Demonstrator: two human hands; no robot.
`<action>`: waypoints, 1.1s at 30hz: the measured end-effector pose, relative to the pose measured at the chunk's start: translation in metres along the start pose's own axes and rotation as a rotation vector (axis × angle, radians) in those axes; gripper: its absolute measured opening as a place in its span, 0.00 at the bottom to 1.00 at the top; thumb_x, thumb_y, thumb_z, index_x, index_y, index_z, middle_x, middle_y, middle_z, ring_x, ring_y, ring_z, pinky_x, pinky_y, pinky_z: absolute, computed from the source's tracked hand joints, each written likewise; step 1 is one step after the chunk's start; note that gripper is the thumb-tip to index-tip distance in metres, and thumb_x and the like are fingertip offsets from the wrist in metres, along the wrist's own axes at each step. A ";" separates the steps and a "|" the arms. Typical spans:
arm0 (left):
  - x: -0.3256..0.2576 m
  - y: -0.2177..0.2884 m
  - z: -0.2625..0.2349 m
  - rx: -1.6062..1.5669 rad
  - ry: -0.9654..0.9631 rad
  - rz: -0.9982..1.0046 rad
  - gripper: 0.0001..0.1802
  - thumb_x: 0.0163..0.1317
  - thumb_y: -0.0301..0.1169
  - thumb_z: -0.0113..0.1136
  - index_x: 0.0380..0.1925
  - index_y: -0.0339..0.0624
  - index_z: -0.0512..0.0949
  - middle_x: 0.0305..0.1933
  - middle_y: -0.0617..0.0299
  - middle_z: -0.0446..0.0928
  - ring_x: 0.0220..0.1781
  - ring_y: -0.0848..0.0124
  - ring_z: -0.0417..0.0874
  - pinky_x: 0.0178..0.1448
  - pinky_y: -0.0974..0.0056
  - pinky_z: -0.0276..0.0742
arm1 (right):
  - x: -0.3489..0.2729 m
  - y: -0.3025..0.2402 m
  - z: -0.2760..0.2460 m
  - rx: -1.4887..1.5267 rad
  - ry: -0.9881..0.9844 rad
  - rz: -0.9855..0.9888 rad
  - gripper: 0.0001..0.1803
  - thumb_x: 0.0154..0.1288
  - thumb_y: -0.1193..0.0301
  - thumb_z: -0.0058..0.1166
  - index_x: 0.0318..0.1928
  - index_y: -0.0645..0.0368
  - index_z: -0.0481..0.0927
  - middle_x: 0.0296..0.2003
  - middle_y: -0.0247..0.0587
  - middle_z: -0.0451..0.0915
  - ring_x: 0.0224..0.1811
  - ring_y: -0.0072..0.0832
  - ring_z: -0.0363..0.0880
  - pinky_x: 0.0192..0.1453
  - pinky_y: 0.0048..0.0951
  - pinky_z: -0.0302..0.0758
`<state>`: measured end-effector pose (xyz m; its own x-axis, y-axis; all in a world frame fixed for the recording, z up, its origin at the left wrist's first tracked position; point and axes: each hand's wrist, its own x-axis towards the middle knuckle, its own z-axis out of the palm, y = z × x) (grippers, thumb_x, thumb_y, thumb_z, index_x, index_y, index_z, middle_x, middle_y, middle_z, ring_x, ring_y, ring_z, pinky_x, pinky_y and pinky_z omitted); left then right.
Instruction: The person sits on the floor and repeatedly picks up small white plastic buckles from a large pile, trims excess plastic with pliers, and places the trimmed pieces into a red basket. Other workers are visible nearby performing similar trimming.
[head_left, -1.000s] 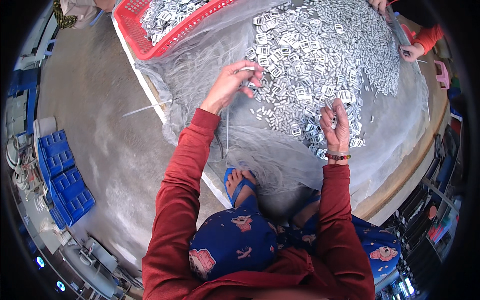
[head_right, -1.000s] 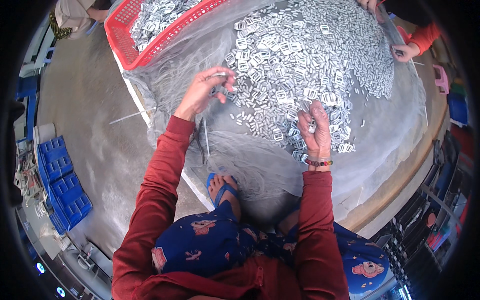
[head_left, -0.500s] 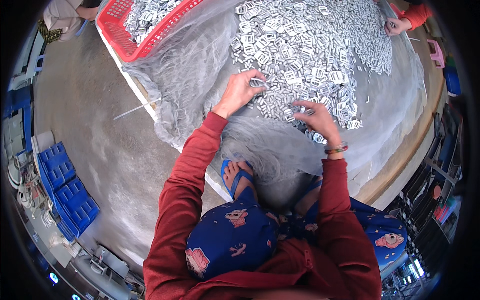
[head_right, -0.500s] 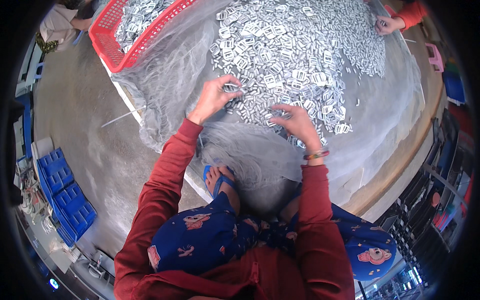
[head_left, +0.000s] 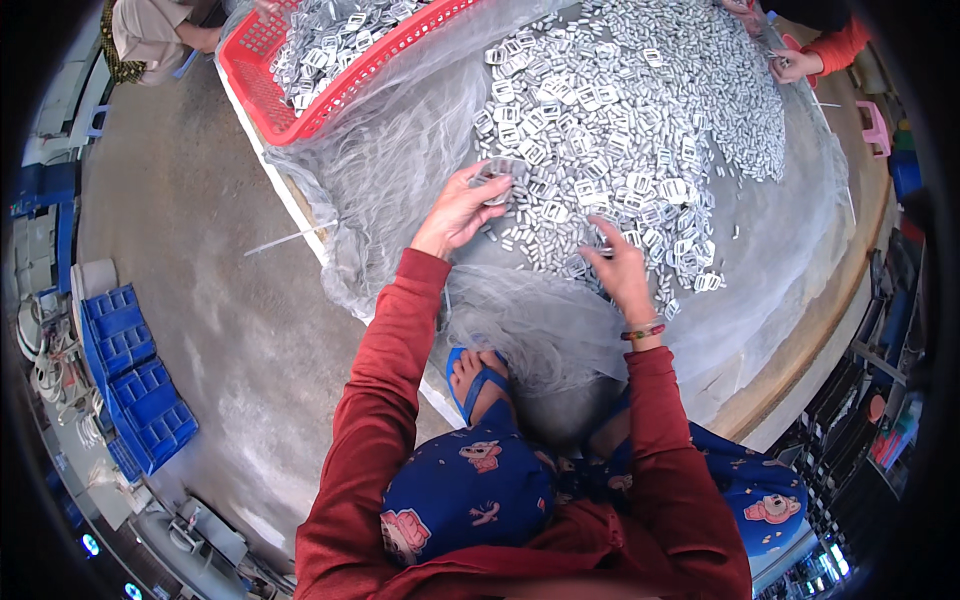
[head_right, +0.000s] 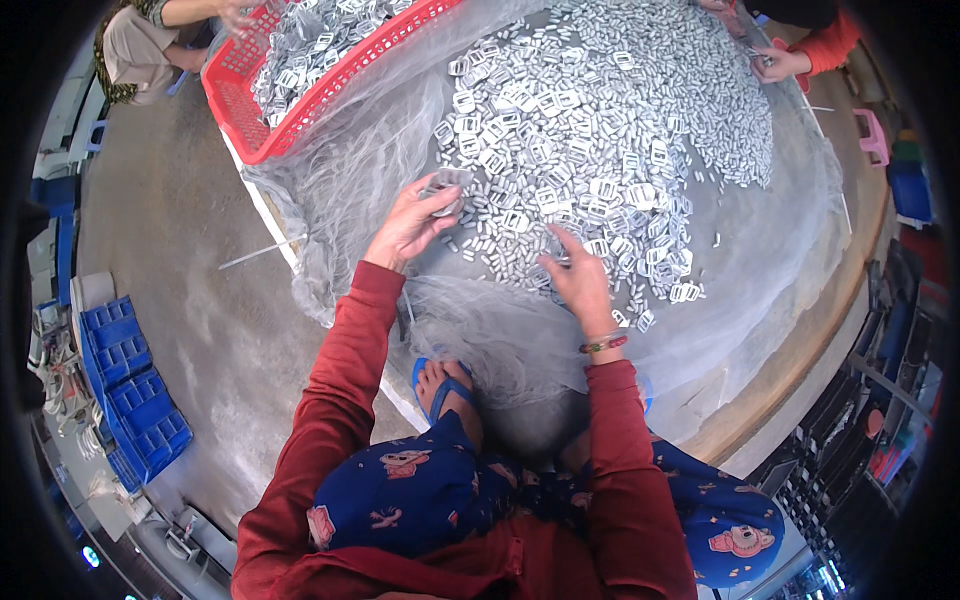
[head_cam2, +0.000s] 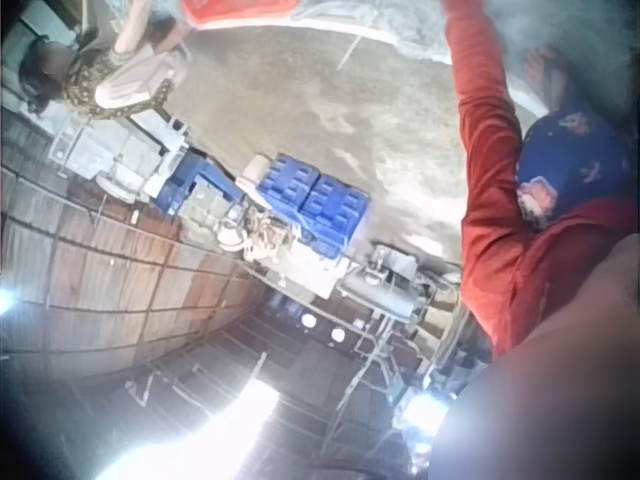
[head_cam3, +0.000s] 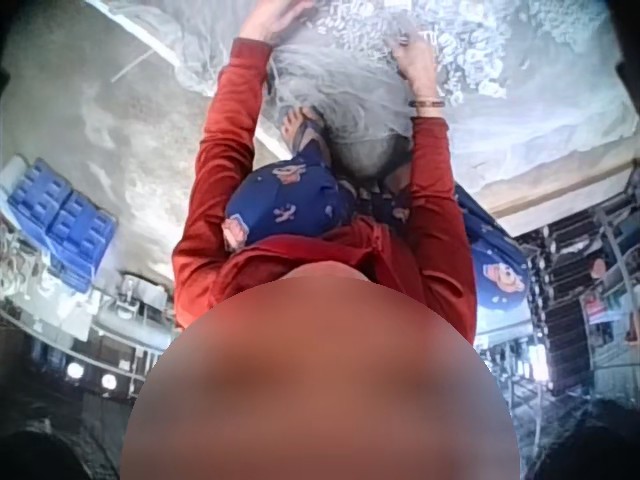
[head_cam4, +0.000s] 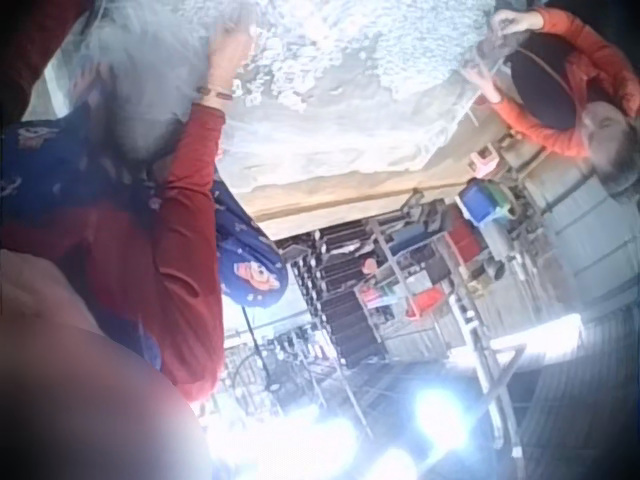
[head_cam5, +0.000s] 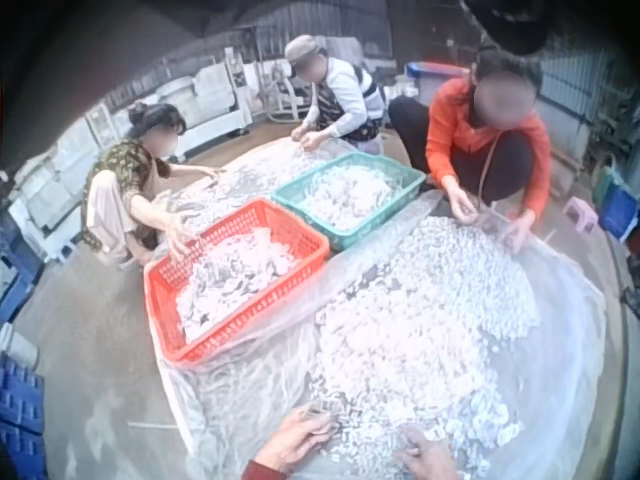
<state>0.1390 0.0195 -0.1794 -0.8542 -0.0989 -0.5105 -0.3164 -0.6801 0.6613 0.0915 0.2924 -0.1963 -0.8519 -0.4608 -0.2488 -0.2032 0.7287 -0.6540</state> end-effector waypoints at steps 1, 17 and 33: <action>-0.002 0.000 -0.003 -0.081 -0.077 0.012 0.20 0.60 0.30 0.67 0.51 0.40 0.73 0.44 0.61 0.76 0.35 0.76 0.73 0.26 0.75 0.72 | 0.002 -0.004 0.003 -0.021 0.029 -0.044 0.30 0.59 0.60 0.65 0.62 0.51 0.74 0.27 0.51 0.82 0.26 0.41 0.79 0.34 0.36 0.76; 0.025 -0.003 0.030 1.235 -0.088 0.317 0.09 0.60 0.31 0.63 0.37 0.38 0.81 0.43 0.54 0.77 0.35 0.65 0.81 0.33 0.65 0.78 | 0.050 -0.017 -0.016 1.057 -0.140 0.333 0.05 0.64 0.72 0.61 0.39 0.59 0.83 0.24 0.25 0.76 0.22 0.13 0.69 0.24 0.16 0.61; 0.024 0.030 0.003 -0.145 -0.117 0.186 0.14 0.61 0.27 0.58 0.47 0.44 0.74 0.45 0.54 0.76 0.39 0.65 0.81 0.25 0.71 0.75 | 0.067 -0.007 0.020 -0.199 0.222 -0.214 0.19 0.61 0.69 0.60 0.51 0.63 0.75 0.38 0.53 0.79 0.37 0.51 0.78 0.40 0.43 0.75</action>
<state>0.1077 -0.0010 -0.1700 -0.9369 -0.1530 -0.3144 -0.0940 -0.7558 0.6480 0.0458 0.2465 -0.2223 -0.8595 -0.5082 0.0544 -0.4596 0.7220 -0.5172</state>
